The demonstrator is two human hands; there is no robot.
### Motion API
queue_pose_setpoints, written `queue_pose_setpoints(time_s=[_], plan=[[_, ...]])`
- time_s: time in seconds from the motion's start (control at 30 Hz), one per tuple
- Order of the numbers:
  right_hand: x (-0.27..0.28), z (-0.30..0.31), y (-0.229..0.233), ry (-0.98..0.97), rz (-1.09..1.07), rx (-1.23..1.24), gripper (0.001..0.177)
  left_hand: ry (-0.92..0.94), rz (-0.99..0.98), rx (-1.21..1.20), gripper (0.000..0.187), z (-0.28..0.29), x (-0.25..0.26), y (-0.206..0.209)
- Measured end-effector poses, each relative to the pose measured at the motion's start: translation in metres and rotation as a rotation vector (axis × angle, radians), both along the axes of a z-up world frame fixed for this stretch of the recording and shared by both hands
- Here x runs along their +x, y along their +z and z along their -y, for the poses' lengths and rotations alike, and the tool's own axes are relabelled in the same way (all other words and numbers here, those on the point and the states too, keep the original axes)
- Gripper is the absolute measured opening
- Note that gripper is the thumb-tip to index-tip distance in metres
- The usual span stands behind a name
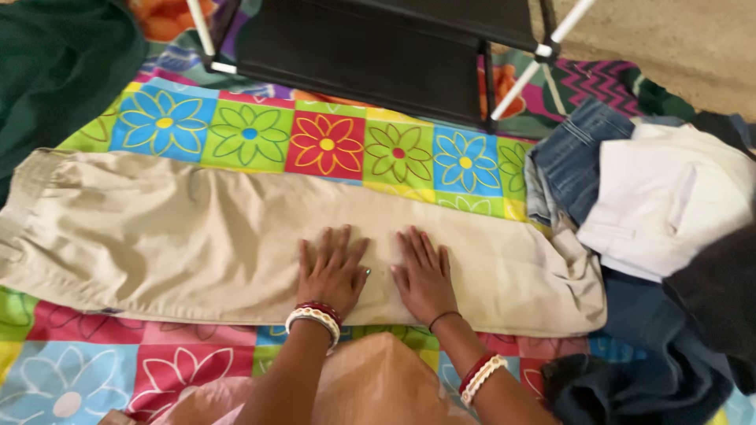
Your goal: The person unfolds a pair of beige trousers on a colorful mat, smooths them out, and folds them neatly. The person handles the trousers by hand, aligning the legs and folding the garment into a compact rectangle.
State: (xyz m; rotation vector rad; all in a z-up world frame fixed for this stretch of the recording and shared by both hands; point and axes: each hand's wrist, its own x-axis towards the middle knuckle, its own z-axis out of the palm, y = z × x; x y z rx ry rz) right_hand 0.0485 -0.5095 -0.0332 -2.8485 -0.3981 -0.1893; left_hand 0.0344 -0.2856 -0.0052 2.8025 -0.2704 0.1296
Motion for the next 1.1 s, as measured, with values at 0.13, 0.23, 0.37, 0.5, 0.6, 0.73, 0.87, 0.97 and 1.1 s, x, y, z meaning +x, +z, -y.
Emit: queue_pose_setpoints(time_s=[0.13,0.23,0.37,0.5,0.6,0.73,0.87,0.97,1.1], plan=[[-0.005,0.017,0.0,0.002,0.115,-0.088,0.062,0.016,0.021,0.015,0.055,-0.034,-0.007,-0.004],[0.007,0.037,0.001,-0.19,0.117,-0.151,0.064,0.163,0.019,0.024,0.056,-0.076,-0.012,-0.002],[0.014,-0.001,-0.003,-0.093,0.141,-0.108,0.063,0.227,0.06,0.034,0.059,-0.098,-0.02,-0.002],[0.014,-0.096,-0.001,0.246,0.028,0.111,0.062,0.021,-0.094,-0.055,0.066,-0.066,-0.022,-0.008],[0.014,-0.142,0.012,0.255,-0.087,0.102,0.059,-0.154,-0.103,0.075,0.069,-0.054,-0.022,-0.008],[0.015,-0.142,0.028,0.236,-0.061,0.021,0.058,-0.107,-0.168,0.154,0.057,-0.097,-0.015,-0.01],[0.014,-0.127,0.028,0.246,-0.016,-0.063,0.058,0.215,0.017,0.094,0.057,-0.188,-0.006,-0.001],[0.011,-0.139,0.025,0.158,0.025,-0.092,0.059,0.343,0.082,0.133,0.059,-0.249,-0.005,0.012],[0.02,-0.195,0.029,0.25,0.033,0.054,0.064,0.393,0.127,0.169,0.061,-0.272,0.016,0.022]])
